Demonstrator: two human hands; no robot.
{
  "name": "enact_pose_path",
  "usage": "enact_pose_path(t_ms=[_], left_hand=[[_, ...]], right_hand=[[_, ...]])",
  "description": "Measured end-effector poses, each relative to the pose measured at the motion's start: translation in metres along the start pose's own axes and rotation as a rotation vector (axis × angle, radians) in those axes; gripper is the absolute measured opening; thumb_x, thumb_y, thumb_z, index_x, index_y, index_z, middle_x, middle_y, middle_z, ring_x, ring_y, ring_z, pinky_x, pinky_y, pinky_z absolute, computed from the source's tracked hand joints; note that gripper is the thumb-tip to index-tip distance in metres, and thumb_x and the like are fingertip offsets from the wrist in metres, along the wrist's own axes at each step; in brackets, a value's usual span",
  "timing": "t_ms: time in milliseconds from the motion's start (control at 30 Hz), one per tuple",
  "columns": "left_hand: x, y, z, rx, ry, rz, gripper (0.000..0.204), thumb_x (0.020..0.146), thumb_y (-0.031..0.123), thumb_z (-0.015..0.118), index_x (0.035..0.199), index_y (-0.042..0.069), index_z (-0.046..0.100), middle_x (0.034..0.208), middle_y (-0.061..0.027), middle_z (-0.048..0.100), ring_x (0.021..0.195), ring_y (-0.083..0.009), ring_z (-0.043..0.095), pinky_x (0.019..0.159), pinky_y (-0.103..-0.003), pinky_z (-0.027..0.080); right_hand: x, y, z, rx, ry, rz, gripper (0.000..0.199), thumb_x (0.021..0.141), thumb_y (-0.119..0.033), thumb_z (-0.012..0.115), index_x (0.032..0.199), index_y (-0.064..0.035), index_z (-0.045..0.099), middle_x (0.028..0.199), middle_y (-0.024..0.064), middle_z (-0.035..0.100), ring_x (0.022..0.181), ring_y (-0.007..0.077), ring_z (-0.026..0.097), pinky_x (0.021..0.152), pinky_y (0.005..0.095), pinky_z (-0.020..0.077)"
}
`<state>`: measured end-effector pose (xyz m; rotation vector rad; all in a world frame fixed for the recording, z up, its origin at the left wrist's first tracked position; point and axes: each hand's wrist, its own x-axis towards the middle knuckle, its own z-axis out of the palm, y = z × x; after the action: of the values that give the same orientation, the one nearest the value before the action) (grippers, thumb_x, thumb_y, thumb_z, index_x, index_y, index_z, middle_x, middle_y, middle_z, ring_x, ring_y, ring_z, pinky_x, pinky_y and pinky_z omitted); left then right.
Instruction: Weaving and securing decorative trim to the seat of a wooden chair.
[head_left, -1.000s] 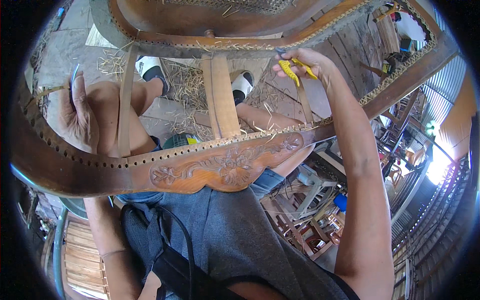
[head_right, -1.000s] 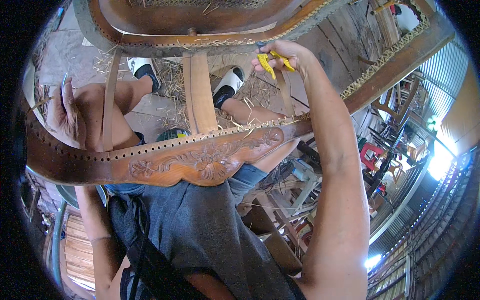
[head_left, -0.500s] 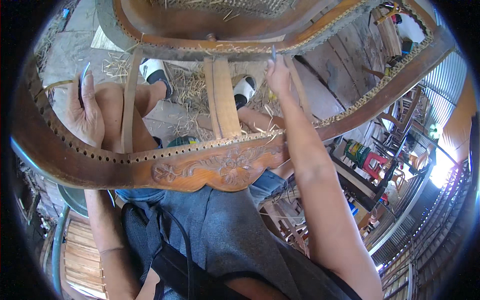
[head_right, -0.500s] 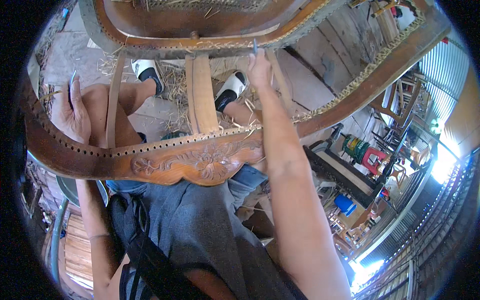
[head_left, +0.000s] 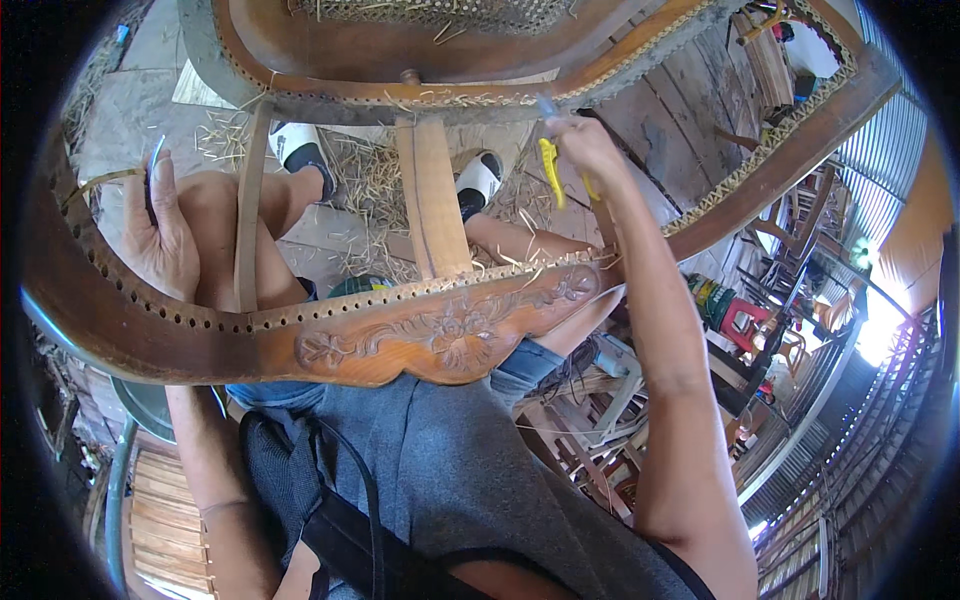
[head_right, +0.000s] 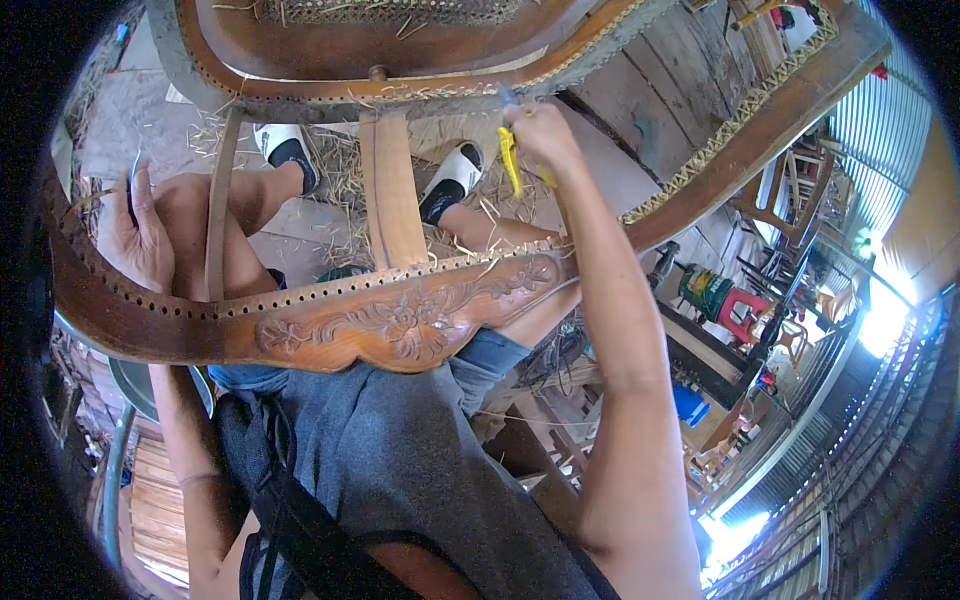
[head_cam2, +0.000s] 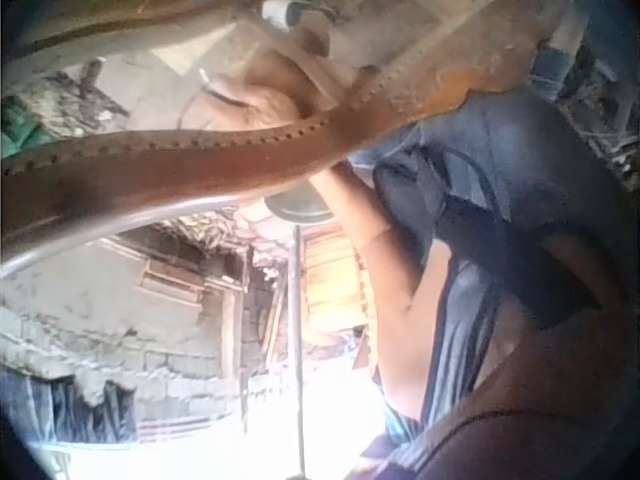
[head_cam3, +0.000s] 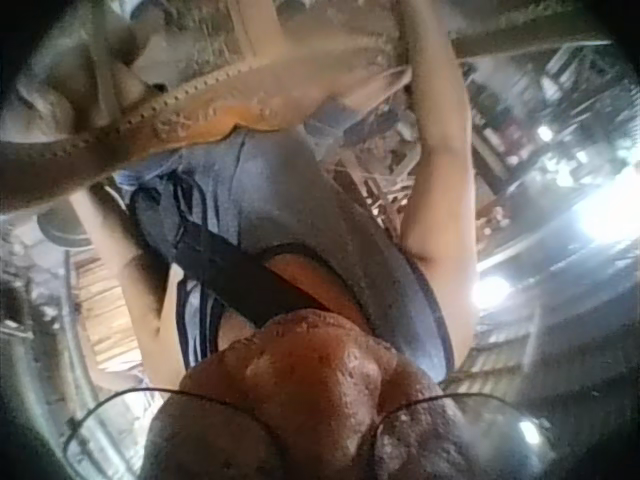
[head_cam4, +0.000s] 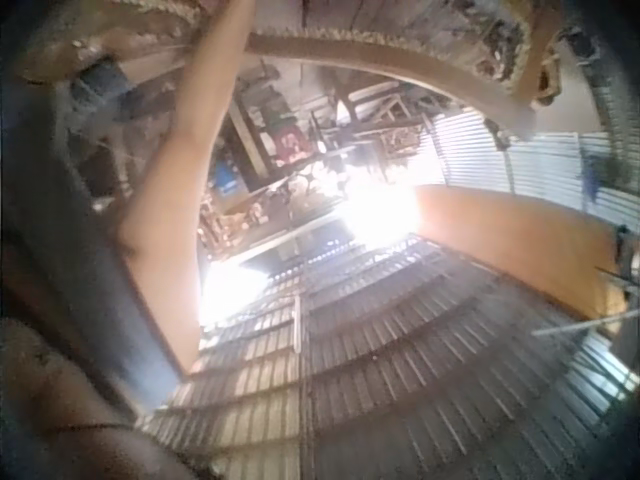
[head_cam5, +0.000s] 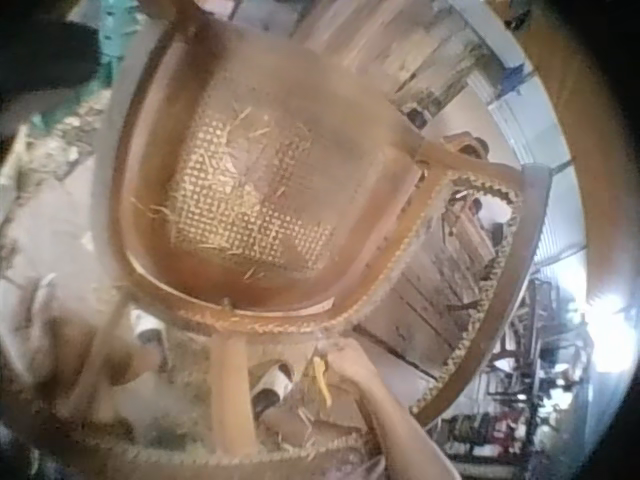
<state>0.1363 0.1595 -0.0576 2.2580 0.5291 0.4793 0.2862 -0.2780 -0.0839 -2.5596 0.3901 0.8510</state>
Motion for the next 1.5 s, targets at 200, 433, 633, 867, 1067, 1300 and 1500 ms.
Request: enact_pose_path(t_ms=[200,433,633,867,1067,1300,1500], left_hand=[[0.004,-0.003,-0.005,0.157,-0.019,0.06,0.026,0.099,0.021,0.052,0.112,0.005,0.068,0.086,-0.0169,0.068,0.074,-0.0221,0.065,0.069,-0.033,0.049],[-0.002,-0.002,-0.004,-0.087,-0.009,-0.061,0.023,0.099,0.015,0.053,0.112,0.002,0.068,0.082,-0.0156,0.067,0.07,-0.0198,0.062,0.066,-0.031,0.048],[-0.011,0.006,0.003,-0.181,-0.004,-0.103,0.026,0.1,0.018,0.052,0.114,0.001,0.066,0.09,-0.0129,0.068,0.078,-0.017,0.063,0.072,-0.029,0.048],[0.031,0.006,0.048,-0.204,0.029,-0.096,0.026,0.1,0.018,0.052,0.114,0.001,0.066,0.089,-0.0117,0.068,0.077,-0.0159,0.062,0.071,-0.028,0.048],[0.027,0.017,0.027,-0.185,0.037,-0.08,0.026,0.1,0.019,0.051,0.114,0.002,0.065,0.088,-0.0107,0.067,0.077,-0.015,0.061,0.07,-0.027,0.048],[0.02,0.007,0.031,-0.201,0.002,-0.09,0.026,0.1,0.019,0.051,0.114,0.002,0.065,0.088,-0.0095,0.067,0.076,-0.0139,0.061,0.07,-0.026,0.047],[0.01,0.031,0.034,-0.205,-0.005,-0.105,0.026,0.101,0.02,0.051,0.113,0.002,0.065,0.087,-0.0085,0.066,0.076,-0.0129,0.06,0.069,-0.026,0.047]], right_hand=[[0.005,-0.015,-0.02,0.435,-0.331,0.302,0.02,0.097,-0.023,0.051,0.081,-0.0113,0.049,0.063,-0.0043,0.043,0.044,0.0035,0.031,0.034,0.0206,0.0242],[0.031,-0.023,-0.03,0.575,-0.515,0.51,0.016,0.099,-0.018,0.042,0.086,-0.0087,0.042,0.061,-0.0034,0.046,0.04,0.0008,0.03,0.031,0.0174,0.0272],[0.041,0.001,-0.002,0.555,-0.308,0.388,0.022,0.096,-0.021,0.048,0.08,-0.0064,0.048,0.058,0.0,0.045,0.041,0.008,0.04,0.035,0.0275,0.0356],[0.026,0.027,0.079,-0.256,0.605,-0.32,0.025,0.092,-0.024,0.052,0.09,0.0006,0.055,0.076,0.0292,0.061,0.079,0.0513,0.059,0.072,0.0557,0.0445],[0.031,0.026,0.071,-0.211,0.595,-0.36,0.023,0.094,-0.025,0.053,0.092,-0.0022,0.055,0.071,0.0231,0.062,0.062,0.0424,0.06,0.058,0.0505,0.0454],[0.015,-0.005,-0.001,0.366,-0.114,0.273,0.02,0.097,-0.02,0.048,0.09,-0.0032,0.057,0.072,0.0049,0.06,0.046,0.0091,0.041,0.037,0.0266,0.0309],[0.032,-0.012,-0.012,0.013,-0.182,0.208,0.019,0.095,-0.018,0.05,0.092,-0.0002,0.057,0.075,0.0095,0.063,0.046,0.0103,0.041,0.037,0.0267,0.0331]])
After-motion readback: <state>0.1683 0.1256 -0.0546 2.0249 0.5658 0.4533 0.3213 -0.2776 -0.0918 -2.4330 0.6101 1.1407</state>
